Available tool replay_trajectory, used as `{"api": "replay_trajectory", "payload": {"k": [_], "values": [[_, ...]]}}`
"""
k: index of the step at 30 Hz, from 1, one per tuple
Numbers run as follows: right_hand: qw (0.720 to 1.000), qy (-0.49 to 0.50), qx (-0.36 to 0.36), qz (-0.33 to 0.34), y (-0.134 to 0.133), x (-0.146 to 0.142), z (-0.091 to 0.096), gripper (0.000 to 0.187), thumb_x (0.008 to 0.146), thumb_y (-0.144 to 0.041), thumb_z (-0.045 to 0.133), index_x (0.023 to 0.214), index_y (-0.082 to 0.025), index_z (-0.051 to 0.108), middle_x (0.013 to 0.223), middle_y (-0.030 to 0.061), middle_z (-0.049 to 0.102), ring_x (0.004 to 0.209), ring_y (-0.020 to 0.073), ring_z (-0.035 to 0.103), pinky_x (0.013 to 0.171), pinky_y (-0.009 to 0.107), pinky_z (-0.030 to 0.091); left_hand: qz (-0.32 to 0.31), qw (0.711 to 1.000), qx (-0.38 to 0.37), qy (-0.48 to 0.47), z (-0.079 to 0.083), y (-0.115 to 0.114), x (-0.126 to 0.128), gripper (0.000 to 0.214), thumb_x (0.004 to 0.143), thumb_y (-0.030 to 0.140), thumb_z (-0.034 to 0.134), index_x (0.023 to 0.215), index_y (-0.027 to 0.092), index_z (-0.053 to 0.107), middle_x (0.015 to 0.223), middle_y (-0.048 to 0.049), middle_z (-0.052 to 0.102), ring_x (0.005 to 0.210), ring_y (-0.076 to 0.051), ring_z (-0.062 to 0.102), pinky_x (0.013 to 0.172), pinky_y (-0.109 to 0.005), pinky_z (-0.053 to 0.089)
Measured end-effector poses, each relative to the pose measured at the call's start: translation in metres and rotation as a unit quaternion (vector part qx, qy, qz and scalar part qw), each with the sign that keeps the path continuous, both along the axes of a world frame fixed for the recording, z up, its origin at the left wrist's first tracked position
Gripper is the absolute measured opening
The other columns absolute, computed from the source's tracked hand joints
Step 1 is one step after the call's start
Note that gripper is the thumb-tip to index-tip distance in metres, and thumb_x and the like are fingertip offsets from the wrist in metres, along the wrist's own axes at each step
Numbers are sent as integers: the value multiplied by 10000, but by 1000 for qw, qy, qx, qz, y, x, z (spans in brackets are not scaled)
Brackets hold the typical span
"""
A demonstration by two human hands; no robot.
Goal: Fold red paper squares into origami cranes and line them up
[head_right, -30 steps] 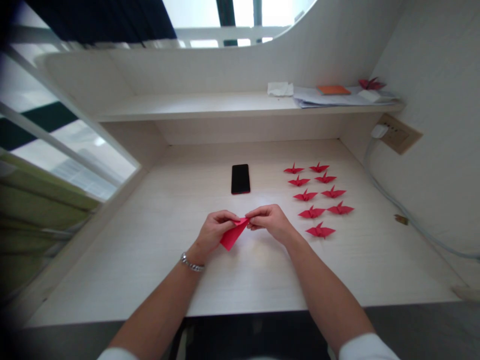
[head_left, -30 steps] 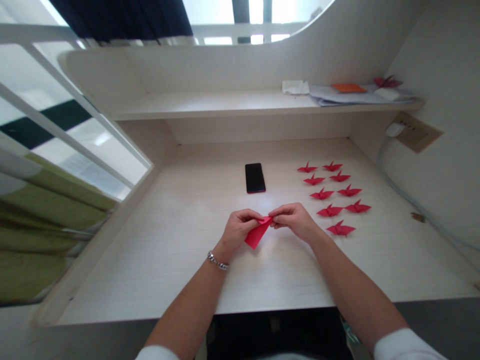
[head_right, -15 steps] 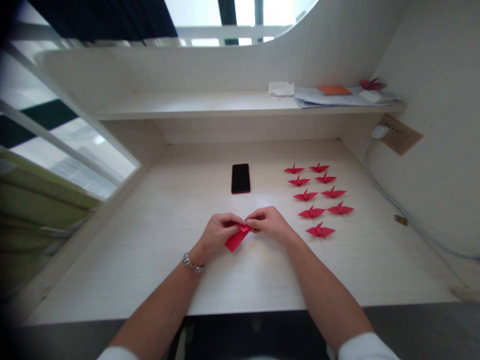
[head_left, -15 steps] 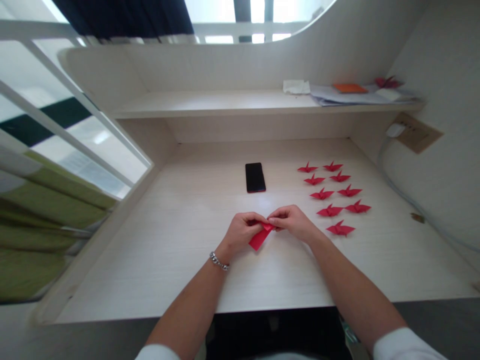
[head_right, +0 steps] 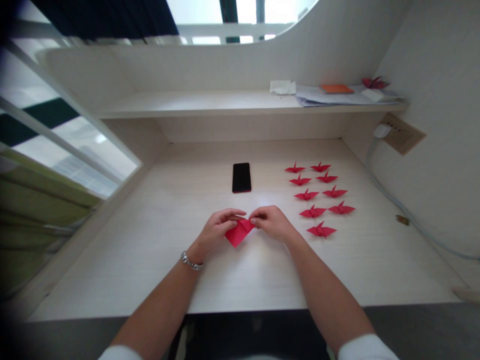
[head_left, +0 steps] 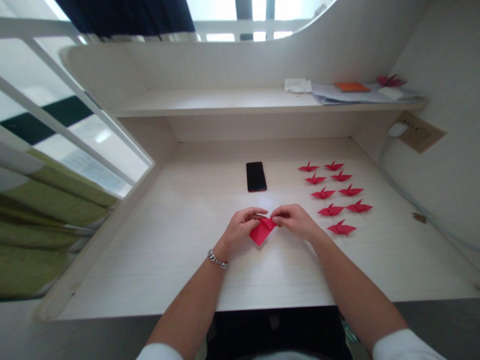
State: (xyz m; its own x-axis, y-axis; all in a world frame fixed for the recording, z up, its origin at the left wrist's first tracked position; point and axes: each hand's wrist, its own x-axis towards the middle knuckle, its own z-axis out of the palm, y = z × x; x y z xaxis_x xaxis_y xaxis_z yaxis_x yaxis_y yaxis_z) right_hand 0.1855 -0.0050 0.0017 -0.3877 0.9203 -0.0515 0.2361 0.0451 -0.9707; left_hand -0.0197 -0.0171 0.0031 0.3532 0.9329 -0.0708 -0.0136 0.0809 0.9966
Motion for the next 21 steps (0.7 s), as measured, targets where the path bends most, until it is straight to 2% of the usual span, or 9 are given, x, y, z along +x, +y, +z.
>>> {"api": "replay_trajectory", "payload": {"k": [4,9,12,17,21], "values": [[998,-44,51,2,0,0,-3,141,753,-229,608,817,-168,718,683,18,666,643,147,578,612,251,435,19,998,33,52,-1,0,4,212,803,243,582,941,131,697,896,-84,724,767,-170,656,642,-246,500],[997,-47,67,0,0,-2,-3,141,752,-238,615,822,-178,721,697,15,673,649,146,581,614,245,440,8,997,43,68,-8,0,8,263,768,345,675,900,119,695,864,-99,720,753,-179,656,648,-258,505],[999,-24,41,-8,1,-4,-4,141,739,-253,635,819,-165,710,698,18,671,645,145,587,600,244,447,15,996,48,70,-11,0,8,256,770,349,677,891,125,697,860,-96,722,749,-175,659,647,-256,509],[997,40,-61,-22,2,-7,-9,169,720,-290,669,801,-143,689,637,12,646,590,134,586,574,246,468,24,995,53,79,-10,2,6,258,757,360,682,874,131,704,829,-85,724,722,-177,660,628,-258,512],[994,65,-78,-31,1,-7,-9,177,683,-279,711,784,-135,689,623,10,652,577,123,588,575,240,472,24,995,51,78,-9,3,6,266,766,368,669,871,127,707,829,-91,724,719,-180,659,622,-262,512]]}}
